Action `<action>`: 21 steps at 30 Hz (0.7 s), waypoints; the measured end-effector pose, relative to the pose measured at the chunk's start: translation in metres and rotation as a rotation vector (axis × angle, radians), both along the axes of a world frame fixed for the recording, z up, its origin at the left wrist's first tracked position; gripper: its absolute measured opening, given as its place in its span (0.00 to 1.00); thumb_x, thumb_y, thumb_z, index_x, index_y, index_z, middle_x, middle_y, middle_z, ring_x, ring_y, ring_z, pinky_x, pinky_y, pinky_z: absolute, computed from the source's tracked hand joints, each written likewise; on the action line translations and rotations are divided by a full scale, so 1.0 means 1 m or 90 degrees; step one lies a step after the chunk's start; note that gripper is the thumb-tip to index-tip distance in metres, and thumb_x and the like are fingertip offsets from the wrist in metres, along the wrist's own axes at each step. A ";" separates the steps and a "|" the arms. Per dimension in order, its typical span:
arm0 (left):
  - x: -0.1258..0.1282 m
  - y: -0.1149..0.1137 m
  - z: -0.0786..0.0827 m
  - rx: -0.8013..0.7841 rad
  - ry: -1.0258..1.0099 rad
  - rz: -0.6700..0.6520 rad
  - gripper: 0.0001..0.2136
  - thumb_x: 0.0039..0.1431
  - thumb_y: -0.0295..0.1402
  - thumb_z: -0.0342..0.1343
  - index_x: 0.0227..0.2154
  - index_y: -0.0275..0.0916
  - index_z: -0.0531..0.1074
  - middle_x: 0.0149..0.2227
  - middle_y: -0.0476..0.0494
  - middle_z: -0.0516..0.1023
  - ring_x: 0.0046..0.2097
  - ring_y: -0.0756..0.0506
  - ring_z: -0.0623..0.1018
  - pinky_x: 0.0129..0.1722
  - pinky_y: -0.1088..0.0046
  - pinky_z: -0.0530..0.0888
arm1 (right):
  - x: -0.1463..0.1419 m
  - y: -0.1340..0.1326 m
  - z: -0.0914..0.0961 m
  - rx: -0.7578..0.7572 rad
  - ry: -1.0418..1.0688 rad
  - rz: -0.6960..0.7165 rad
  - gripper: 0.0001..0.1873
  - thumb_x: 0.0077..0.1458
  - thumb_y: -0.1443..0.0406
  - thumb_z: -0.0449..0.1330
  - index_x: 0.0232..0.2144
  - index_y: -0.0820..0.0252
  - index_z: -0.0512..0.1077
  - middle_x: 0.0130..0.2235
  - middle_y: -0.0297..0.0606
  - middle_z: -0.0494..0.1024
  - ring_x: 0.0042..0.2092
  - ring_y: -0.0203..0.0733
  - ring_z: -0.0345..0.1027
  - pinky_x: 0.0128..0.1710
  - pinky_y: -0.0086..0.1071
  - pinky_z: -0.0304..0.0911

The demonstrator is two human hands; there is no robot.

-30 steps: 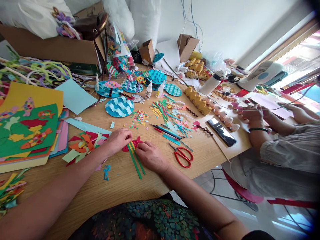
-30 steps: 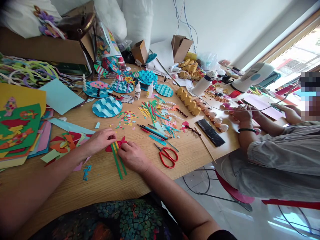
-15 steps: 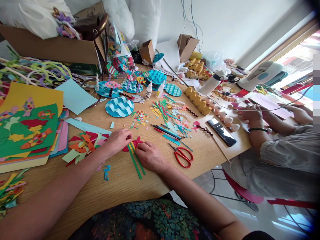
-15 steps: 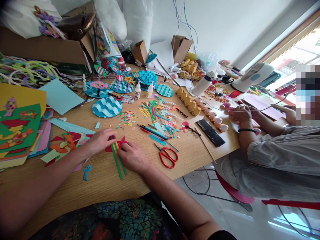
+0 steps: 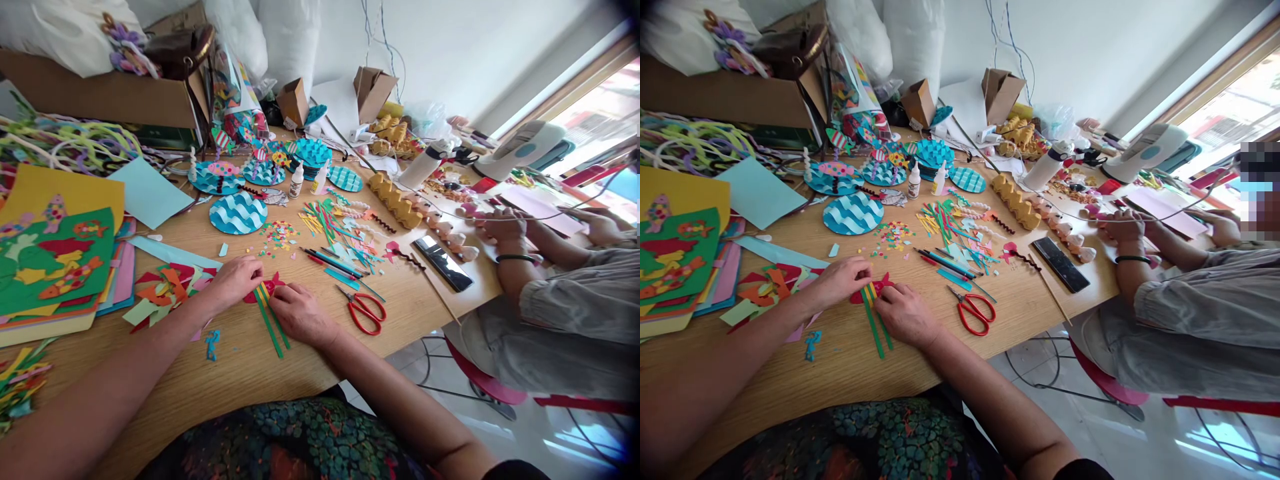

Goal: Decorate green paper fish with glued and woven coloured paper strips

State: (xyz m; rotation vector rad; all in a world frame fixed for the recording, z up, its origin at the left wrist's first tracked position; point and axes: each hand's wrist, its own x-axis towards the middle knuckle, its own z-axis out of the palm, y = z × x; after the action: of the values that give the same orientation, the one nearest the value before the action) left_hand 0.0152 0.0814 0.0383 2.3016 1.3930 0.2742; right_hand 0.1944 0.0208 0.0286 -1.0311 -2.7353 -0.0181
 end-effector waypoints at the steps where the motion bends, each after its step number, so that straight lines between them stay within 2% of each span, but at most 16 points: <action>1: 0.000 0.000 0.000 0.002 -0.001 0.000 0.05 0.49 0.26 0.49 0.21 0.38 0.65 0.27 0.48 0.69 0.31 0.48 0.70 0.29 0.74 0.63 | 0.000 0.000 0.000 -0.002 0.001 0.000 0.08 0.57 0.67 0.50 0.30 0.59 0.68 0.34 0.37 0.70 0.35 0.38 0.59 0.36 0.30 0.54; 6: 0.000 0.001 -0.001 0.027 -0.016 0.010 0.04 0.49 0.24 0.48 0.24 0.39 0.66 0.26 0.50 0.70 0.30 0.49 0.70 0.28 0.75 0.63 | 0.000 -0.004 0.004 -0.032 0.021 0.005 0.09 0.58 0.67 0.49 0.32 0.60 0.69 0.36 0.38 0.70 0.37 0.38 0.60 0.38 0.31 0.55; 11: -0.008 -0.005 0.008 0.091 -0.054 0.026 0.08 0.55 0.25 0.44 0.31 0.38 0.69 0.34 0.46 0.73 0.38 0.47 0.73 0.38 0.72 0.68 | 0.008 -0.008 0.016 -0.127 0.148 0.011 0.11 0.59 0.65 0.49 0.37 0.61 0.70 0.40 0.41 0.71 0.41 0.38 0.62 0.42 0.30 0.57; 13: -0.011 -0.018 0.012 0.133 -0.060 -0.017 0.10 0.56 0.24 0.43 0.33 0.38 0.70 0.35 0.45 0.74 0.40 0.46 0.72 0.41 0.69 0.68 | 0.013 -0.006 0.022 -0.171 0.233 -0.033 0.12 0.58 0.66 0.49 0.38 0.63 0.71 0.40 0.43 0.72 0.40 0.37 0.64 0.41 0.28 0.58; 16: -0.010 -0.046 0.012 0.168 0.005 -0.105 0.14 0.56 0.21 0.41 0.35 0.37 0.72 0.37 0.44 0.75 0.42 0.45 0.72 0.44 0.67 0.69 | 0.016 0.003 0.031 -0.242 0.303 -0.138 0.11 0.57 0.68 0.50 0.34 0.64 0.73 0.33 0.41 0.73 0.35 0.35 0.65 0.36 0.26 0.58; 21: 0.000 -0.084 -0.001 0.192 0.091 -0.115 0.18 0.55 0.20 0.41 0.42 0.38 0.70 0.44 0.43 0.74 0.47 0.46 0.71 0.47 0.67 0.70 | 0.003 0.023 0.039 -0.413 0.250 -0.201 0.12 0.55 0.68 0.52 0.27 0.65 0.74 0.23 0.32 0.71 0.24 0.29 0.57 0.25 0.24 0.50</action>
State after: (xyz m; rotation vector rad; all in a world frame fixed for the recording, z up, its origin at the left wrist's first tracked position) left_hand 0.0156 -0.0025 0.0371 2.7241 1.2689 0.2846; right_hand 0.1974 0.0439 0.0678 -1.4230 -2.2206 0.9623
